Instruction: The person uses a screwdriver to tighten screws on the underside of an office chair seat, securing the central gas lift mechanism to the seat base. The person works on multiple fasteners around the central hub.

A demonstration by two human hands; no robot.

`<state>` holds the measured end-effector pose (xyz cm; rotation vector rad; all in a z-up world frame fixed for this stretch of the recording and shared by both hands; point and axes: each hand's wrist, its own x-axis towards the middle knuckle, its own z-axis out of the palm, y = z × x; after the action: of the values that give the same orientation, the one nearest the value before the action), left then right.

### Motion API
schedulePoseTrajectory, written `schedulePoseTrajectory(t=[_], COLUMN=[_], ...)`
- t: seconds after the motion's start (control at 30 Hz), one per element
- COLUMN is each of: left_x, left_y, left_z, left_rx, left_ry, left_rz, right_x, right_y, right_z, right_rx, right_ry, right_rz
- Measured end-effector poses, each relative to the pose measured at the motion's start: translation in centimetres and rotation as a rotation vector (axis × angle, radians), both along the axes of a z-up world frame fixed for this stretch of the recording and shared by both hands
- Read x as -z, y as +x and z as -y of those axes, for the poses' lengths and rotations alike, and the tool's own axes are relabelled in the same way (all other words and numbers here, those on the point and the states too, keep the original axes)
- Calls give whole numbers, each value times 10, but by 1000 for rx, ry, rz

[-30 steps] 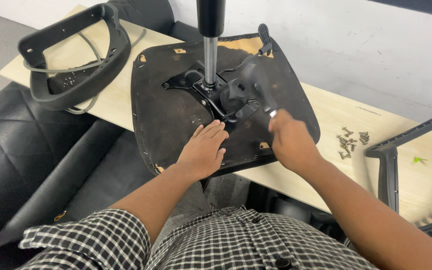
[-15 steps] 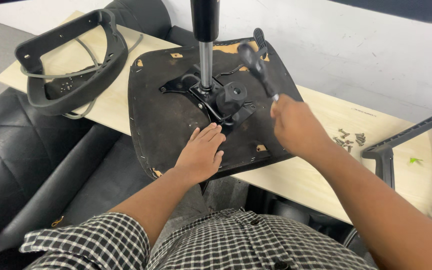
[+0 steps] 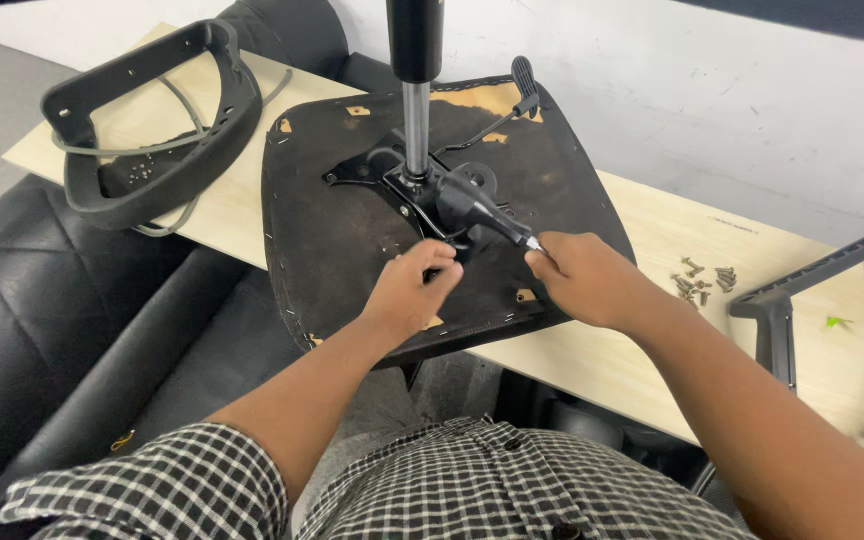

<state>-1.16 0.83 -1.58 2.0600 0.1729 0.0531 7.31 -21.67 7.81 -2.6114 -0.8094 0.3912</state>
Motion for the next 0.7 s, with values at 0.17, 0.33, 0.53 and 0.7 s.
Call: schedulePoseTrajectory(t=[0.17, 0.33, 0.53, 0.7], left_x=[-24, -57, -84, -73], left_y=[26, 32, 39, 46], left_z=[1, 28, 30, 14], left_rx=[-194, -153, 106, -62], left_ry=[-748, -618, -394, -69], left_rz=[85, 171, 206, 395], right_x=[5, 5, 7, 11], right_y=[-15, -13, 1, 5], right_z=[-10, -21, -20, -7], right_rx=[37, 120, -29, 238], right_ry=[83, 219, 531, 724], right_rz=[-180, -170, 18, 51])
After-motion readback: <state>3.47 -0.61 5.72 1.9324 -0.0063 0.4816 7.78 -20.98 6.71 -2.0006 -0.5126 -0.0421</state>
